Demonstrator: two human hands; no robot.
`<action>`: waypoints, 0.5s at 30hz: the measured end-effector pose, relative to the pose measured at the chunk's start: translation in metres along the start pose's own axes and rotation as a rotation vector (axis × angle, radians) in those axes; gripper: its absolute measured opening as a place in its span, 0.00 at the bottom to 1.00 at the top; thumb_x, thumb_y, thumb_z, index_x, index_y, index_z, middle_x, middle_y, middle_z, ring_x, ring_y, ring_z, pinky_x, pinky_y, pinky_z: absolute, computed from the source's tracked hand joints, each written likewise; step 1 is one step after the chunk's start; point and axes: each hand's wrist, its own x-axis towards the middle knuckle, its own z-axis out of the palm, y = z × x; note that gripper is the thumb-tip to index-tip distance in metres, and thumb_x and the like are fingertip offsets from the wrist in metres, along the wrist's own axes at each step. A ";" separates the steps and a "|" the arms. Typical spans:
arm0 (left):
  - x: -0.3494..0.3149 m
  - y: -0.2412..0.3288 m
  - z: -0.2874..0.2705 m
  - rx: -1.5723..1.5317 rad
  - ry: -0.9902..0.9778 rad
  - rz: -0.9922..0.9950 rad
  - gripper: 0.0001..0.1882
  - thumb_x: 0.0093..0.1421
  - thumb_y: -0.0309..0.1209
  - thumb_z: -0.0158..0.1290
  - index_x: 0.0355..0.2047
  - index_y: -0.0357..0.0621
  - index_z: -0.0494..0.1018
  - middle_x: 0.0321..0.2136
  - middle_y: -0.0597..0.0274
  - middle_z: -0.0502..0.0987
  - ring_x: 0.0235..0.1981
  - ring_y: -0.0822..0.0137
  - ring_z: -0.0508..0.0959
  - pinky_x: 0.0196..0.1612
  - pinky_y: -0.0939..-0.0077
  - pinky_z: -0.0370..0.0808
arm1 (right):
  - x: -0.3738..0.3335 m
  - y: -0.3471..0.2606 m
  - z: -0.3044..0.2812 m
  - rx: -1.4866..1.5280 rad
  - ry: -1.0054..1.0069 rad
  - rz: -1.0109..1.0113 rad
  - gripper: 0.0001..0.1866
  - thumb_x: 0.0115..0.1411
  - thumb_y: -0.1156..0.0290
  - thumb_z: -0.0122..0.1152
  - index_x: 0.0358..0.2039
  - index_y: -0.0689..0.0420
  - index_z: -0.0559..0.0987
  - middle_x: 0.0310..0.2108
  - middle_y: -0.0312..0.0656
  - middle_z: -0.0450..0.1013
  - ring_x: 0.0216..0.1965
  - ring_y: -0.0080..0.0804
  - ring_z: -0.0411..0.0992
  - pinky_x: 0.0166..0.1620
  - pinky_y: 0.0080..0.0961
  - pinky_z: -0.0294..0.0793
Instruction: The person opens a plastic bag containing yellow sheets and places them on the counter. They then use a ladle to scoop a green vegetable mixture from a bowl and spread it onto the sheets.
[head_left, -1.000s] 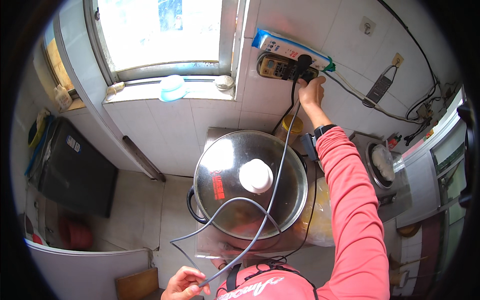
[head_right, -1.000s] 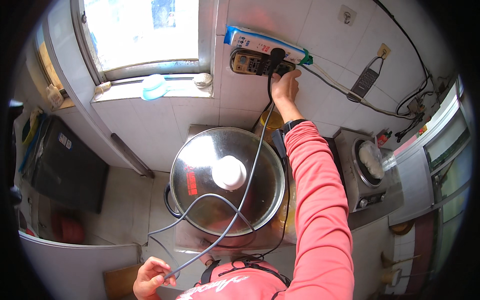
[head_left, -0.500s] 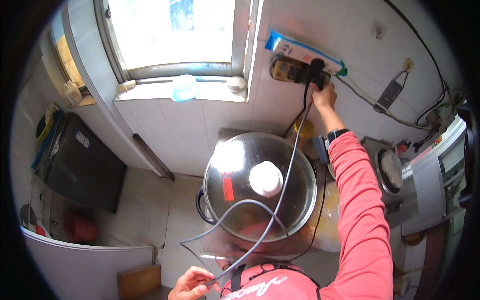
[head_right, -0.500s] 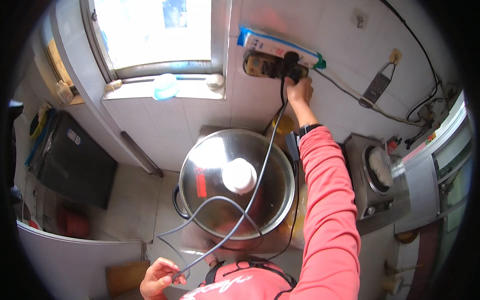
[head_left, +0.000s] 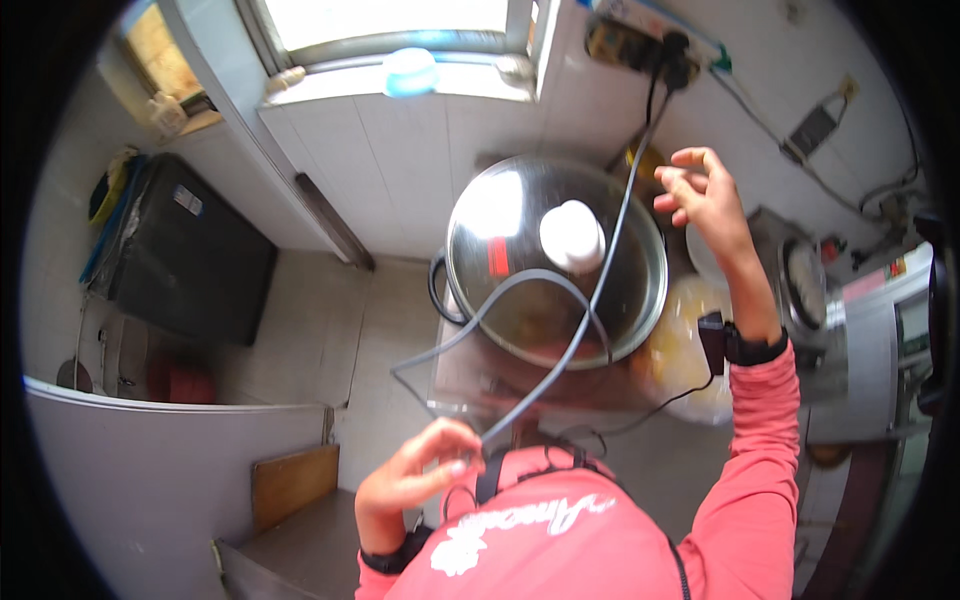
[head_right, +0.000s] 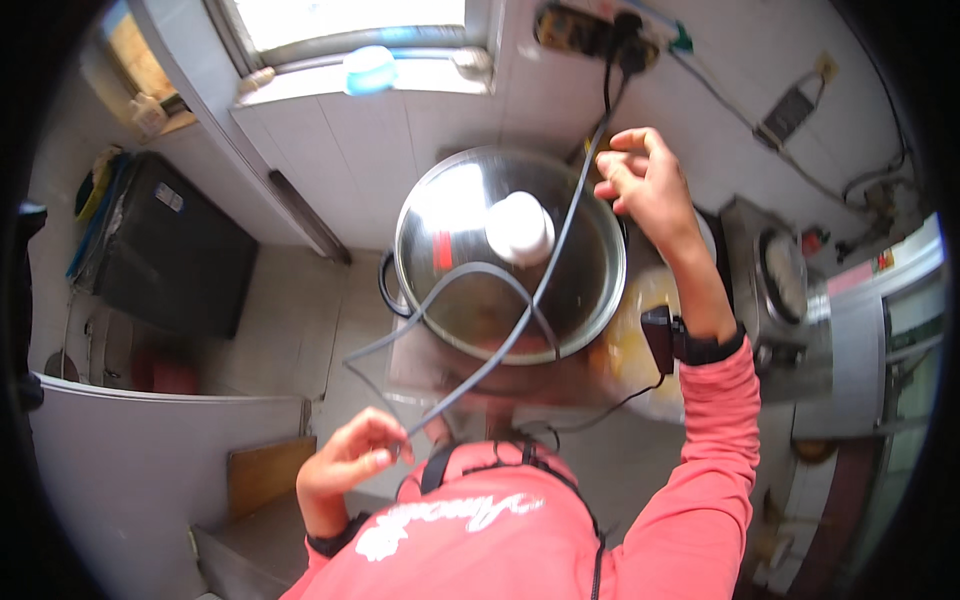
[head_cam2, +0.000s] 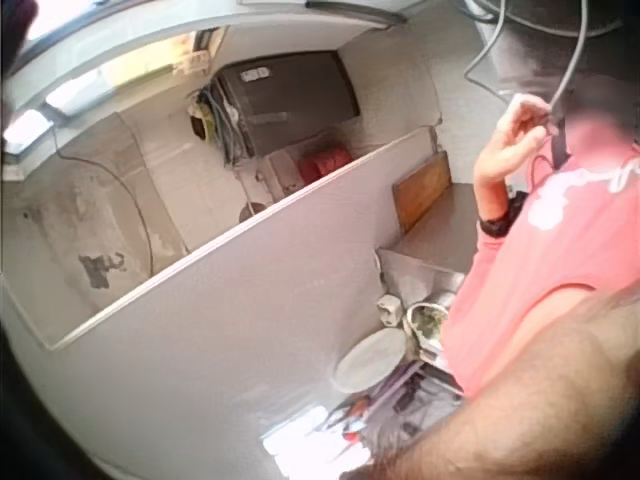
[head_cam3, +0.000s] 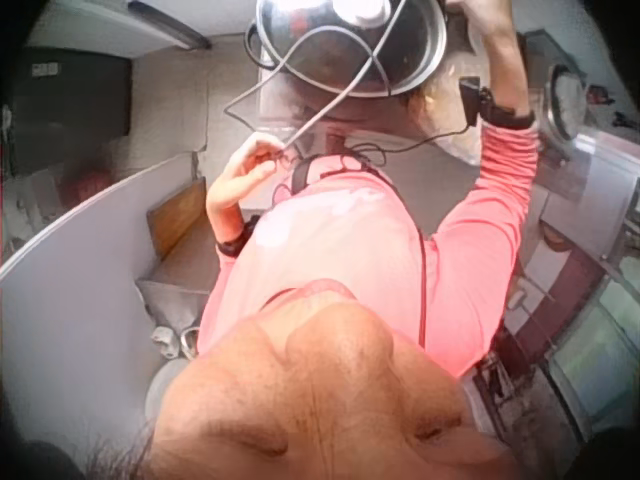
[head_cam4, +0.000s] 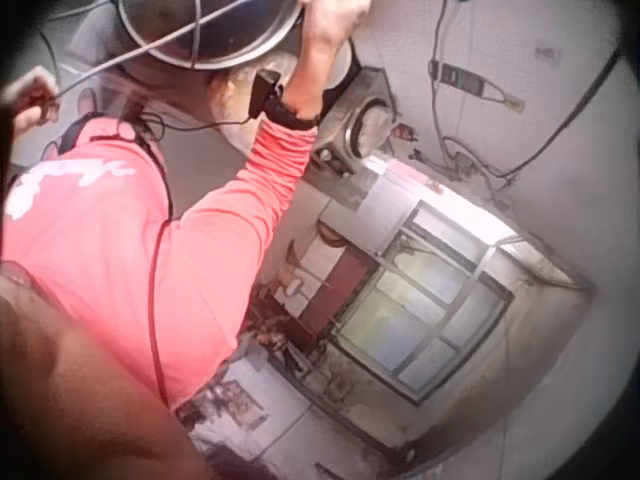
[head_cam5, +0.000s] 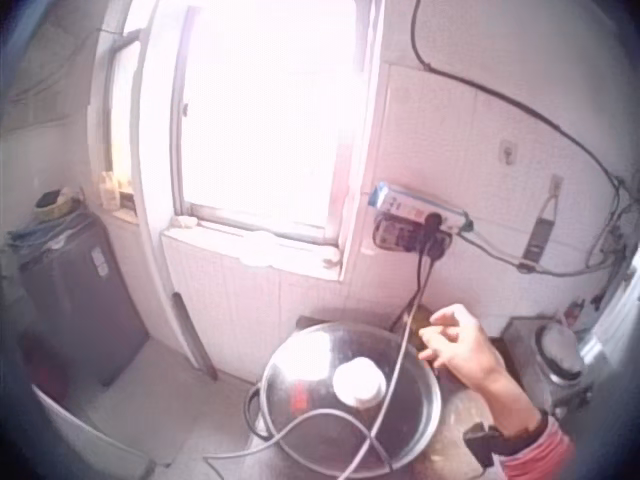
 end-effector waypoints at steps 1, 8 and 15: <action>0.003 -0.007 -0.003 -0.016 -0.016 -0.009 0.13 0.64 0.25 0.49 0.48 0.39 0.64 0.40 0.59 0.72 0.45 0.69 0.73 0.49 0.73 0.68 | -0.037 0.006 0.000 0.041 -0.092 -0.021 0.15 0.62 0.70 0.58 0.45 0.61 0.68 0.36 0.41 0.77 0.29 0.22 0.75 0.26 0.17 0.71; 0.021 -0.061 -0.016 0.012 -0.154 -0.085 0.11 0.65 0.26 0.48 0.47 0.42 0.64 0.43 0.63 0.70 0.49 0.73 0.70 0.51 0.75 0.67 | -0.233 0.081 0.074 -0.033 0.072 0.559 0.27 0.60 0.63 0.62 0.55 0.63 0.66 0.52 0.51 0.68 0.53 0.38 0.68 0.56 0.33 0.67; 0.033 -0.098 -0.023 0.368 -0.173 -0.161 0.12 0.65 0.27 0.48 0.48 0.41 0.63 0.41 0.62 0.71 0.40 0.74 0.74 0.44 0.78 0.70 | -0.293 0.065 0.125 -0.104 -0.091 0.220 0.09 0.67 0.69 0.49 0.41 0.61 0.70 0.40 0.45 0.76 0.44 0.35 0.74 0.46 0.30 0.71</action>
